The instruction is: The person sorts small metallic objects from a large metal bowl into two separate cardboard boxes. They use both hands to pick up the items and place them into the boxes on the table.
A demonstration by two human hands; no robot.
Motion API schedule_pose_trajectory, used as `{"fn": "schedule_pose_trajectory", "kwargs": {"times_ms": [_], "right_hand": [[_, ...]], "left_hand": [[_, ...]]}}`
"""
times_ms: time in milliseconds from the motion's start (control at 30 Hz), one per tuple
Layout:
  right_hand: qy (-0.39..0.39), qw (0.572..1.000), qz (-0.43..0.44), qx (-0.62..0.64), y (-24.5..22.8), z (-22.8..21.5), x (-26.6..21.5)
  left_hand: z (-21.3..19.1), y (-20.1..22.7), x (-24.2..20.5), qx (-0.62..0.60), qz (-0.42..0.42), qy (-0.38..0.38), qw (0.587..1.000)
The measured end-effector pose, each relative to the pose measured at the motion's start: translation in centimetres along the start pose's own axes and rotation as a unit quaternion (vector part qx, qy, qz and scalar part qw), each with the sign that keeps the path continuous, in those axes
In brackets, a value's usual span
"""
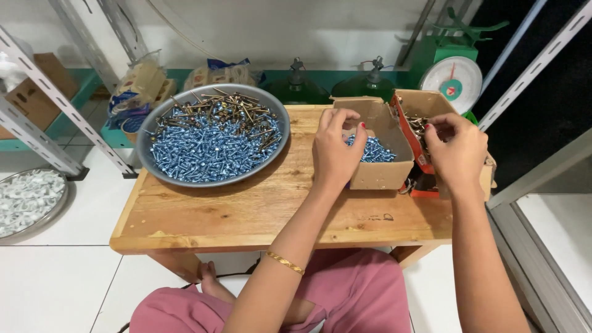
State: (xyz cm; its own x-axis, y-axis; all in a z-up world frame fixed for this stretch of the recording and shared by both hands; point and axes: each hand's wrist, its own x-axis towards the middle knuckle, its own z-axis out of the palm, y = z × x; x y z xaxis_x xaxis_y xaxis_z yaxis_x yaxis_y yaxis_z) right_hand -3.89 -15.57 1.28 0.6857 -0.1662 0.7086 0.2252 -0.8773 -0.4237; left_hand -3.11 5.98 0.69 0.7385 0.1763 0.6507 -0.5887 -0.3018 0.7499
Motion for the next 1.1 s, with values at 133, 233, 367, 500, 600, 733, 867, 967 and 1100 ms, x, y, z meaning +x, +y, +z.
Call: {"fn": "schedule_pose_trajectory", "kwargs": {"times_ms": [133,233,367,500,600,733,867,967,1100], "right_hand": [[0.001,0.999,-0.034,0.043,-4.1,1.6,0.3],[-0.026,0.997,-0.038,0.069,-6.1,4.4,0.3],[-0.051,0.984,-0.081,0.149,-11.8,7.4,-0.7],[-0.094,0.969,-0.084,0.210,-17.0,9.6,-2.0],[-0.133,0.964,-0.096,0.211,-19.0,12.1,-2.6],[-0.200,0.955,-0.122,0.185,-20.3,16.5,-3.1],[-0.233,0.946,-0.140,0.179,-20.8,19.2,-4.4],[-0.243,0.946,-0.139,0.163,-19.9,20.8,-5.3],[-0.261,0.946,-0.134,0.139,-19.8,21.2,-5.2]], "left_hand": [[-2.7,-0.8,1.1,0.039,0.032,0.037,0.998],[-5.3,-1.8,1.7,0.059,0.003,0.026,0.998],[-9.3,-3.1,2.1,0.110,0.002,0.072,0.991],[-13.3,-4.4,2.2,0.165,-0.011,0.101,0.981],[-15.6,-6.9,2.5,0.197,-0.025,0.117,0.973],[-18.6,-8.5,2.1,0.274,-0.086,0.103,0.952],[-19.7,-13.2,1.0,0.370,-0.176,0.016,0.912],[-19.6,-14.0,0.7,0.409,-0.194,-0.033,0.891],[-19.1,-15.2,0.4,0.430,-0.180,-0.066,0.882]]}}
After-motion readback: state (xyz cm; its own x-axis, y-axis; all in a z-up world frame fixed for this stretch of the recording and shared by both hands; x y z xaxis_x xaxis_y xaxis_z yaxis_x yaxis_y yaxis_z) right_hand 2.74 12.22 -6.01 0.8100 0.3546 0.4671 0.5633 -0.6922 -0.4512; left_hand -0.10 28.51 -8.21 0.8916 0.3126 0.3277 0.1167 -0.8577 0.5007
